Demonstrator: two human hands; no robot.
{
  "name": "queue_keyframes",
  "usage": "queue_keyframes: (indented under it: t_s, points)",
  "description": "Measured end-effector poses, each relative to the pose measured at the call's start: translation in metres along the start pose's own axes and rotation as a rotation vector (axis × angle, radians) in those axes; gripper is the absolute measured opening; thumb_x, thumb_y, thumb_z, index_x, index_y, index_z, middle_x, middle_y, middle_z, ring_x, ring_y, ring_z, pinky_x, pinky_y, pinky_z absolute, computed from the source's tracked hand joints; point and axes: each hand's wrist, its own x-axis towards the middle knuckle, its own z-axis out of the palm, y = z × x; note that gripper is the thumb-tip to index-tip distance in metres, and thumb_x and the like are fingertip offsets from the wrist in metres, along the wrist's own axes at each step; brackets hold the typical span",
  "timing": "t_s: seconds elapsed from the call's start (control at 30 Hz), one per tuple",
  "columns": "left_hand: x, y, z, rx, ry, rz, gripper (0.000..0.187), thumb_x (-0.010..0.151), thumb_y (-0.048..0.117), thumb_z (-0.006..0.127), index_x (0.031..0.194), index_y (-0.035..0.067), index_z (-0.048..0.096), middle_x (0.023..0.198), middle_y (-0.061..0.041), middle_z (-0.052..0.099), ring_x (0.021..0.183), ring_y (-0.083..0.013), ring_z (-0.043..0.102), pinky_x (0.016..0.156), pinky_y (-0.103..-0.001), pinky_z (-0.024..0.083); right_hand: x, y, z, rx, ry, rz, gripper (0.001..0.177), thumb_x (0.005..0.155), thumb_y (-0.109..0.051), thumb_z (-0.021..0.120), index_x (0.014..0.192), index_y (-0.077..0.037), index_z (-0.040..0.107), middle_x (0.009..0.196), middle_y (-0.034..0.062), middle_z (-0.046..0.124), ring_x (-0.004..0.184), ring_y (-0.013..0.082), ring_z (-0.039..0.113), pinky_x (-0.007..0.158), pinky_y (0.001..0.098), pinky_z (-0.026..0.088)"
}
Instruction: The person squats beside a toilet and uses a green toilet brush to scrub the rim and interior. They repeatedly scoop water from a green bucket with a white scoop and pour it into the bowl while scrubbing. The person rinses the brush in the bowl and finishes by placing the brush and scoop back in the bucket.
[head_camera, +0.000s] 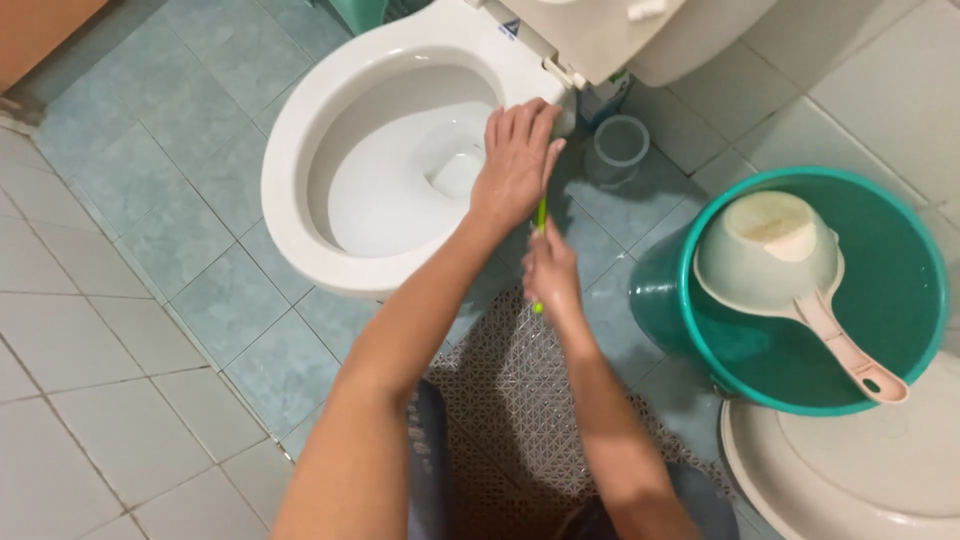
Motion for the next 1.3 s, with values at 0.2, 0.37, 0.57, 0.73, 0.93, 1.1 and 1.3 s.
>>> queue_keyframes:
  t_s: [0.2, 0.37, 0.57, 0.73, 0.93, 1.1, 1.3]
  points:
    - [-0.002, 0.0, 0.007, 0.033, 0.048, -0.023, 0.041, 0.114, 0.03, 0.044, 0.151, 0.012, 0.05, 0.15, -0.009, 0.05, 0.135, -0.0299, 0.049, 0.126, -0.054, 0.03, 0.066, -0.029, -0.006, 0.088, 0.064, -0.14, 0.059, 0.11, -0.029, 0.049, 0.168, -0.029, 0.044, 0.064, -0.0016, 0.033, 0.044, 0.0069, 0.028, 0.034, 0.0247, 0.022]
    - [-0.001, -0.002, 0.011, 0.035, 0.02, -0.052, 0.043, 0.117, 0.035, 0.044, 0.155, 0.015, 0.045, 0.152, -0.008, 0.049, 0.141, -0.0294, 0.047, 0.13, -0.055, 0.03, 0.025, 0.025, -0.002, -0.231, 0.079, -0.167, 0.053, 0.113, -0.039, 0.043, 0.162, -0.02, 0.049, 0.061, 0.0012, 0.053, 0.036, 0.0116, 0.047, 0.027, 0.0271, 0.038]
    - [0.001, 0.004, 0.003, -0.004, -0.14, -0.11, 0.046, 0.121, 0.037, 0.029, 0.162, 0.017, 0.036, 0.157, -0.008, 0.043, 0.15, -0.0282, 0.039, 0.135, -0.055, 0.021, 0.097, -0.003, -0.001, -0.125, 0.142, -0.333, 0.041, 0.115, -0.025, 0.044, 0.147, -0.011, 0.064, 0.058, 0.0147, 0.055, 0.034, 0.0219, 0.054, 0.023, 0.0341, 0.043]
    - [0.002, 0.004, -0.007, -0.01, -0.157, -0.1, 0.046, 0.121, 0.039, 0.026, 0.161, 0.017, 0.035, 0.156, -0.008, 0.042, 0.15, -0.0268, 0.038, 0.135, -0.055, 0.018, 0.113, 0.124, -0.021, -0.221, 0.078, -0.214, 0.035, 0.109, -0.016, 0.04, 0.113, 0.001, 0.071, 0.054, 0.014, 0.055, 0.031, 0.0242, 0.053, 0.023, 0.0373, 0.038]
    - [0.0, 0.003, -0.011, -0.008, -0.186, -0.099, 0.049, 0.12, 0.039, 0.024, 0.161, 0.016, 0.037, 0.155, -0.008, 0.044, 0.151, -0.0256, 0.039, 0.135, -0.057, 0.015, 0.116, 0.088, 0.0, -0.118, 0.196, -0.134, 0.032, 0.109, -0.018, 0.041, 0.105, -0.003, 0.069, 0.063, 0.0155, 0.058, 0.039, 0.0221, 0.053, 0.027, 0.0358, 0.042]
    - [0.0, 0.007, -0.018, 0.016, -0.172, -0.063, 0.045, 0.12, 0.036, 0.026, 0.158, 0.016, 0.04, 0.153, -0.01, 0.046, 0.15, -0.0256, 0.041, 0.135, -0.055, 0.016, 0.055, 0.083, 0.001, -0.14, 0.07, 0.046, 0.034, 0.109, -0.024, 0.046, 0.125, -0.002, 0.066, 0.068, 0.0117, 0.056, 0.043, 0.0207, 0.052, 0.024, 0.0326, 0.04]
    - [-0.003, -0.001, 0.002, -0.02, -0.064, -0.016, 0.044, 0.119, 0.036, 0.039, 0.155, 0.013, 0.045, 0.15, -0.013, 0.05, 0.145, -0.0314, 0.046, 0.132, -0.059, 0.021, 0.008, 0.013, 0.018, 0.058, 0.124, -0.002, 0.053, 0.114, -0.032, 0.049, 0.164, -0.014, 0.044, 0.069, 0.0025, 0.046, 0.044, 0.0109, 0.041, 0.027, 0.0225, 0.031]
